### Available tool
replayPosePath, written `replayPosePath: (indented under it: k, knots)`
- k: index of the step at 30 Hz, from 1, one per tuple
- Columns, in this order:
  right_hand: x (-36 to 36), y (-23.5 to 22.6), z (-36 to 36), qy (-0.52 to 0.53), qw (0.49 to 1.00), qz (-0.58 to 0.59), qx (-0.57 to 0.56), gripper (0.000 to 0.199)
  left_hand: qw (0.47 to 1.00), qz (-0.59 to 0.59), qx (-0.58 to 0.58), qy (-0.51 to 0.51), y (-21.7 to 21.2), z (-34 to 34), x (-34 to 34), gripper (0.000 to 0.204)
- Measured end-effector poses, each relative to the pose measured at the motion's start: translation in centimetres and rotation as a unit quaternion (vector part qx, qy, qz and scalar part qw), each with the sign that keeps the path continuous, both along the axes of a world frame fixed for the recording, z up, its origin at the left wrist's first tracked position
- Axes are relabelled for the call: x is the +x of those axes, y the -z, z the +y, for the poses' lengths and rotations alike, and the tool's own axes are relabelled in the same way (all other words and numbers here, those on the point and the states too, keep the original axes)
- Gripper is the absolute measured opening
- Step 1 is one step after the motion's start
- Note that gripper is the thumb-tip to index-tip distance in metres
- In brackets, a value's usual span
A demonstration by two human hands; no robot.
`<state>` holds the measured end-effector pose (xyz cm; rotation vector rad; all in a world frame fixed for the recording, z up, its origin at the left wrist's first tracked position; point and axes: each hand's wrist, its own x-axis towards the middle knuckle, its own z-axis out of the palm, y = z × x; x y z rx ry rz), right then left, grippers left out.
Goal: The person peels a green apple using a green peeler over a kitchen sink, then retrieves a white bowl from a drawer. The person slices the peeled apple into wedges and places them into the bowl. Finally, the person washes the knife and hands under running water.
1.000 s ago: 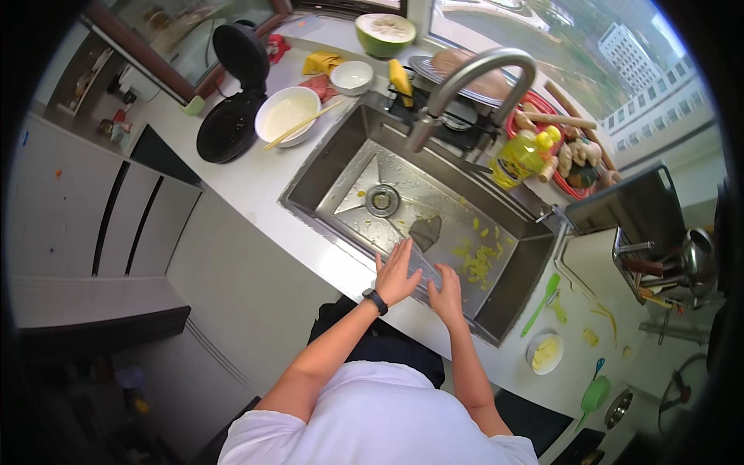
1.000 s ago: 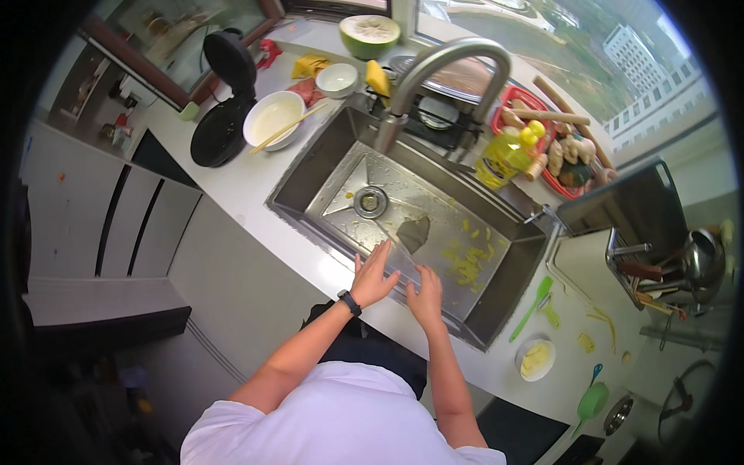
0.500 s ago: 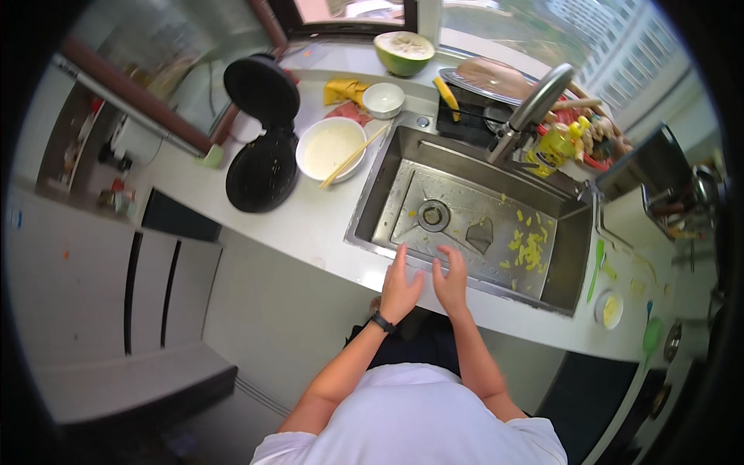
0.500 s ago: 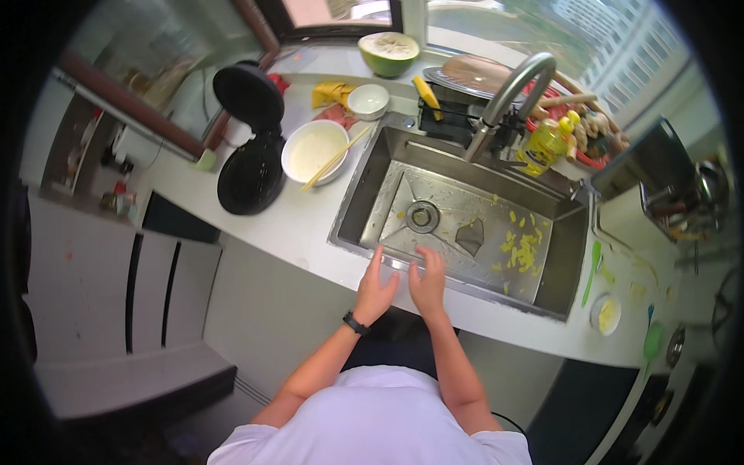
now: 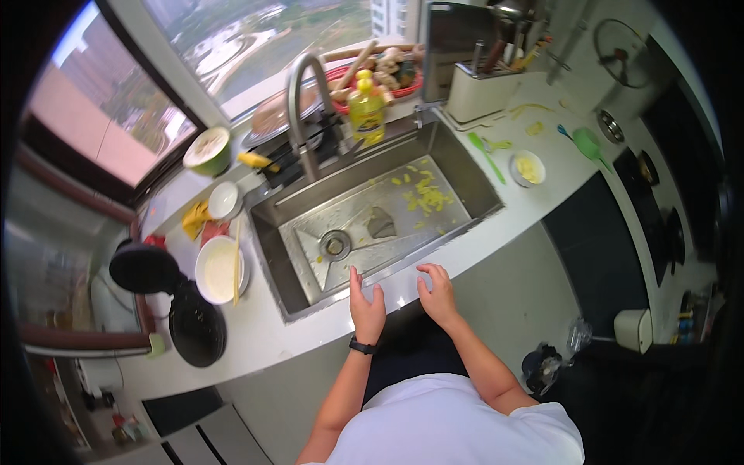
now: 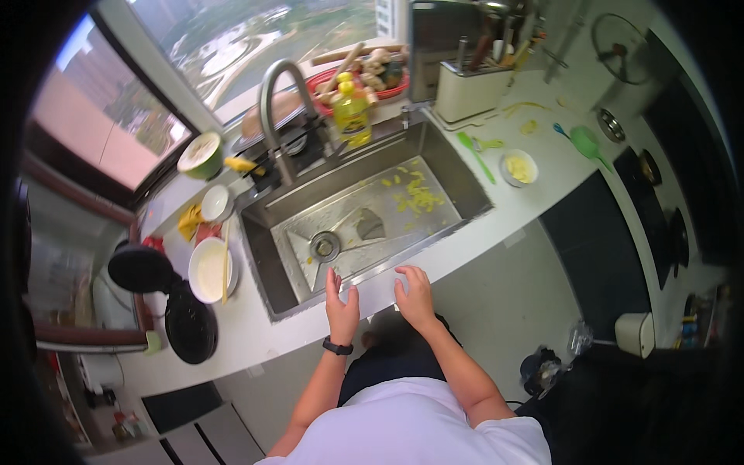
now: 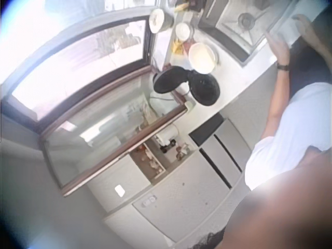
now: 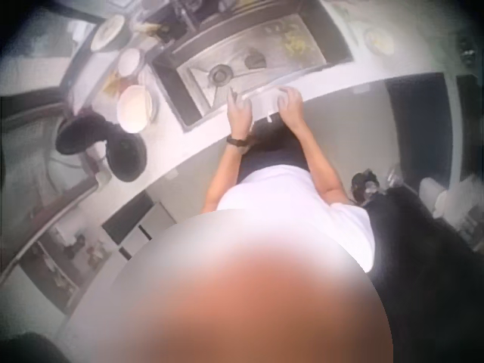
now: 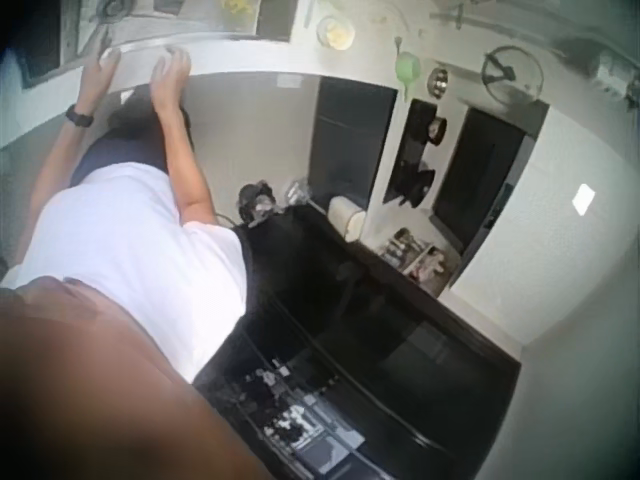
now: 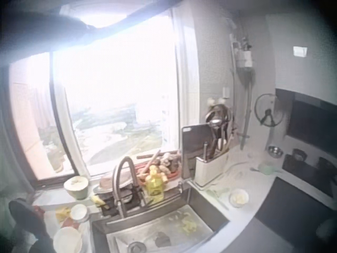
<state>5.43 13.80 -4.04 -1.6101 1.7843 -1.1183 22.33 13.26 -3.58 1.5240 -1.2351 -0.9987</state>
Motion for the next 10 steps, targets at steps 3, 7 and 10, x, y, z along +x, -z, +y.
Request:
replayPosePath:
  k: [3, 7, 10]
  knots:
    - [-2.5, -1.3, -0.9, 0.031, 0.999, -0.018, -0.023, 0.021, 0.999, 0.018, -0.008, 0.036, -0.9, -1.4, -3.6, 0.067]
    - [-8.5, -3.2, -4.6, 0.026, 0.997, -0.035, -0.061, 0.02, 0.997, 0.001, -0.04, 0.069, -1.7, -4.5, -9.1, 0.067]
    - [-15.2, -3.7, -8.8, 0.022, 0.995, -0.04, -0.09, 0.02, 0.995, 0.002, -0.056, 0.081, -2.9, -7.7, -14.6, 0.068]
